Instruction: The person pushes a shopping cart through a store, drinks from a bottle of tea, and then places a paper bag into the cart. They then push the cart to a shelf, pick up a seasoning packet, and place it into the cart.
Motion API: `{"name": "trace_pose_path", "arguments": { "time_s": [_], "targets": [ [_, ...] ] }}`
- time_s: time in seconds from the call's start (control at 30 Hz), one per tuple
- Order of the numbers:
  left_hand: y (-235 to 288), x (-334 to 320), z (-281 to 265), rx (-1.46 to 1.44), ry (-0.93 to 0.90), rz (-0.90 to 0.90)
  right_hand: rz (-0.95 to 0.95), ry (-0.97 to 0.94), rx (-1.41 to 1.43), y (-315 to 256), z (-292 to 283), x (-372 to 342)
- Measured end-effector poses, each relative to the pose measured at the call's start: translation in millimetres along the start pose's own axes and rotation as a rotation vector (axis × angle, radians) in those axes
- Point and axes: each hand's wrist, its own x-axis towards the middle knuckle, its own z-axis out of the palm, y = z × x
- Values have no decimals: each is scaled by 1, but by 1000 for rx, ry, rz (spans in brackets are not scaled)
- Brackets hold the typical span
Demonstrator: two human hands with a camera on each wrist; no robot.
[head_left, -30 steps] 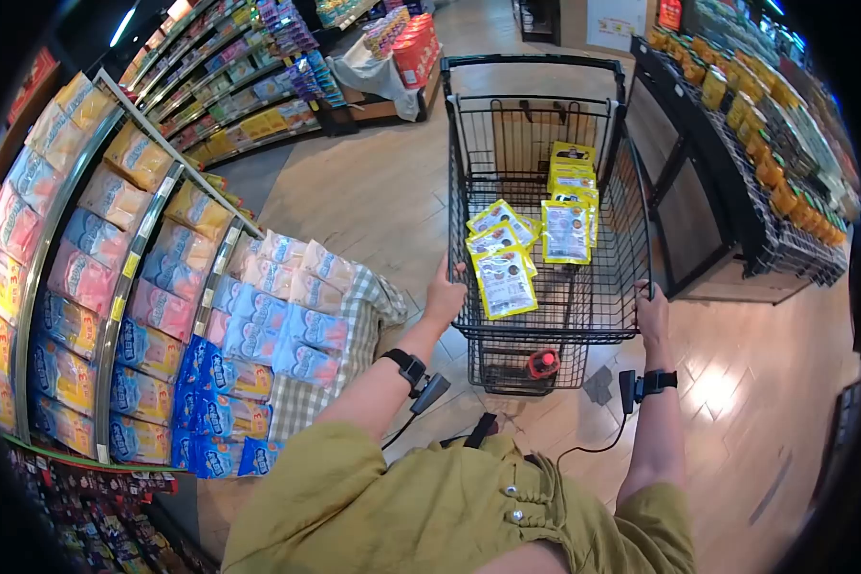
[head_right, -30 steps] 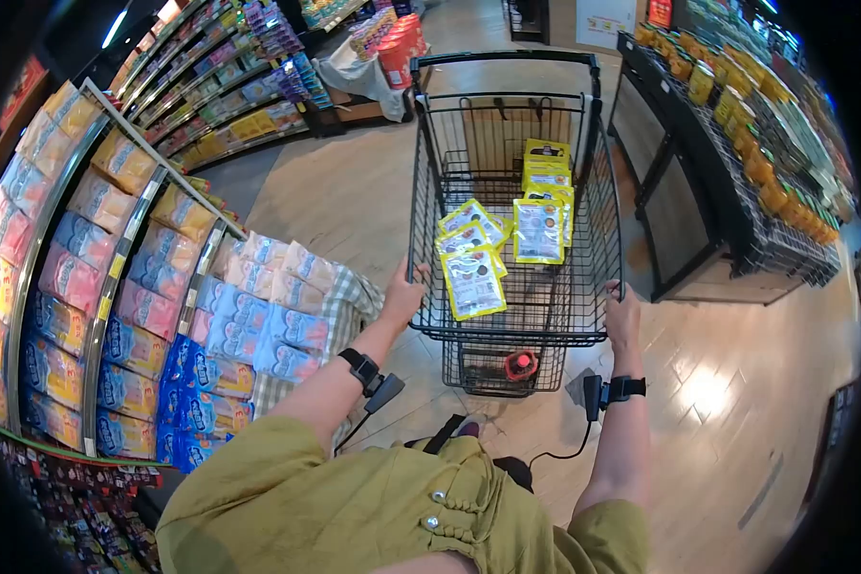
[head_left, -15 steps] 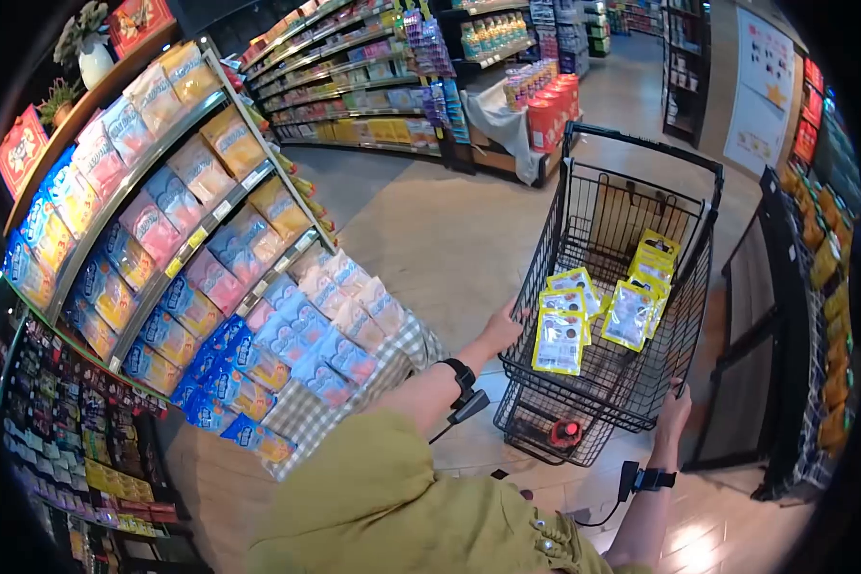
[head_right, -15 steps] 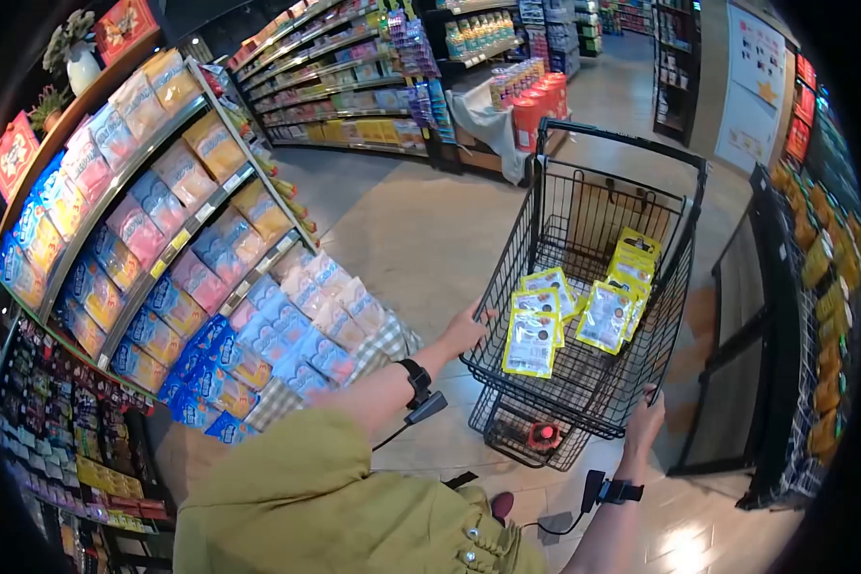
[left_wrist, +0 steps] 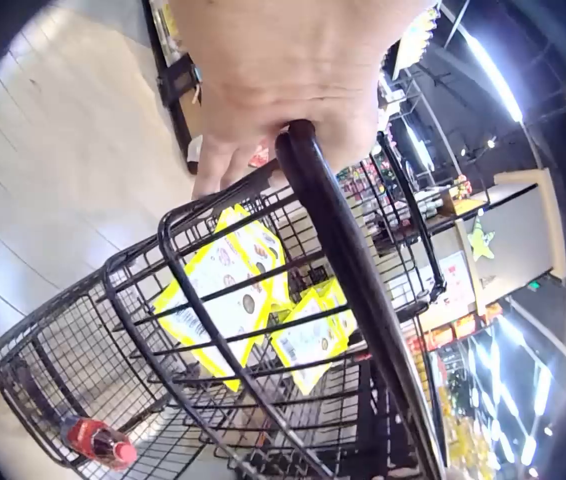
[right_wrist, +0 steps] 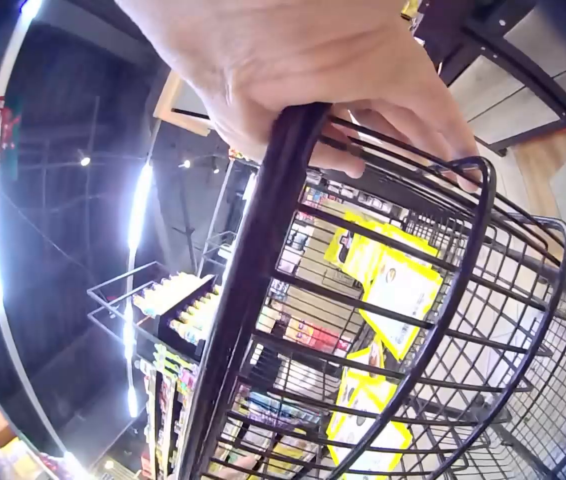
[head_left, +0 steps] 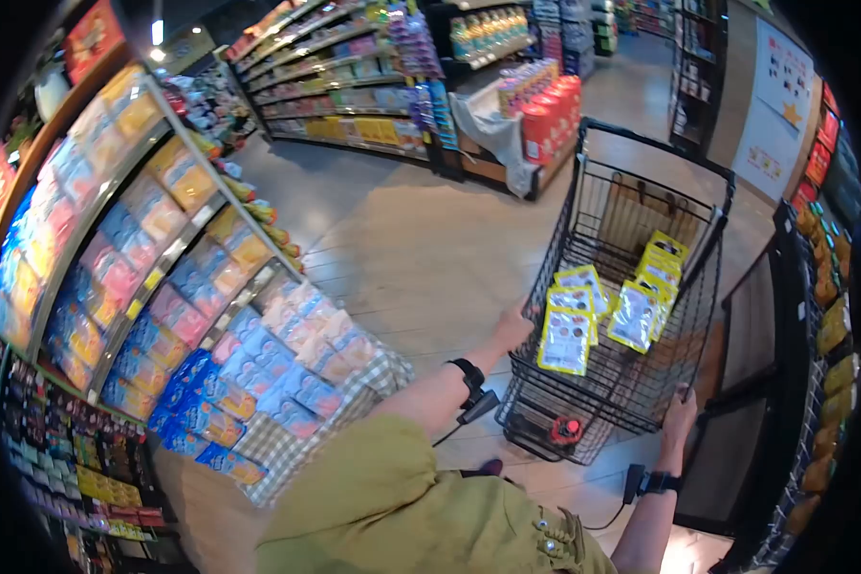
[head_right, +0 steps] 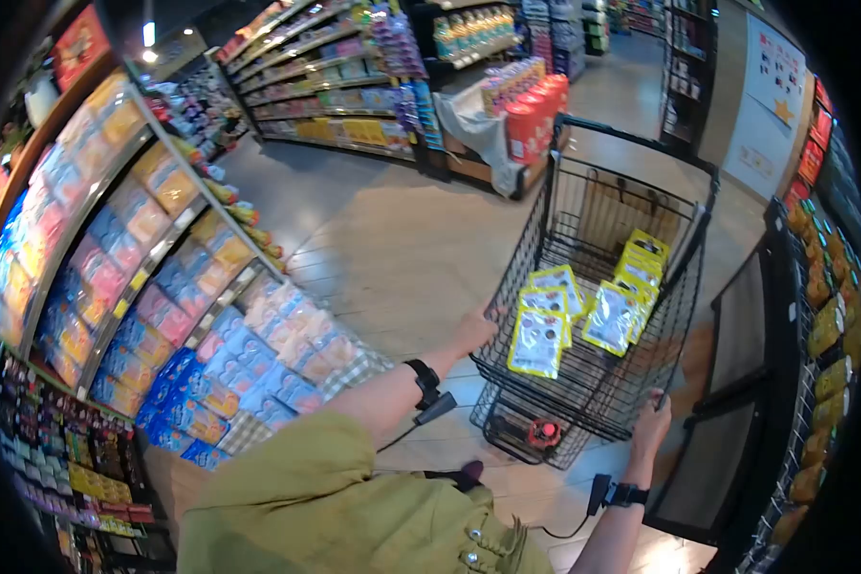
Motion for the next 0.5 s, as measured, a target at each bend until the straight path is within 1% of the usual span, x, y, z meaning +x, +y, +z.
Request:
{"name": "trace_pose_path", "arguments": {
  "time_s": [0.07,0.1,0.17,0.2,0.23,0.3,0.33,0.37,0.4,0.47,0.5],
  "targets": [
    [2,38,7,32,5,24,35,-35,127,-2,22,39],
    [20,39,6,47,-5,26,27,-63,127,2,33,53],
    [-14,85,19,51,93,242,-12,-24,99,8,45,83],
    [-4,93,22,-2,65,180,-25,-16,72,7,49,97],
    [-2,106,21,1,68,168,-37,-8,45,-4,53,107],
    [7,135,23,179,99,125,66,-58,51,-30,57,126],
    [22,148,26,124,66,-63,-29,-41,47,-18,59,144],
    [38,151,29,102,53,-42,-124,-24,43,-6,61,162],
    [49,157,26,80,58,-18,-117,-58,31,-22,67,174],
    [26,197,28,160,102,104,-169,-84,72,17,87,227],
    [29,209,31,150,91,0,-107,-177,376,41,94,252]
  ]
}}
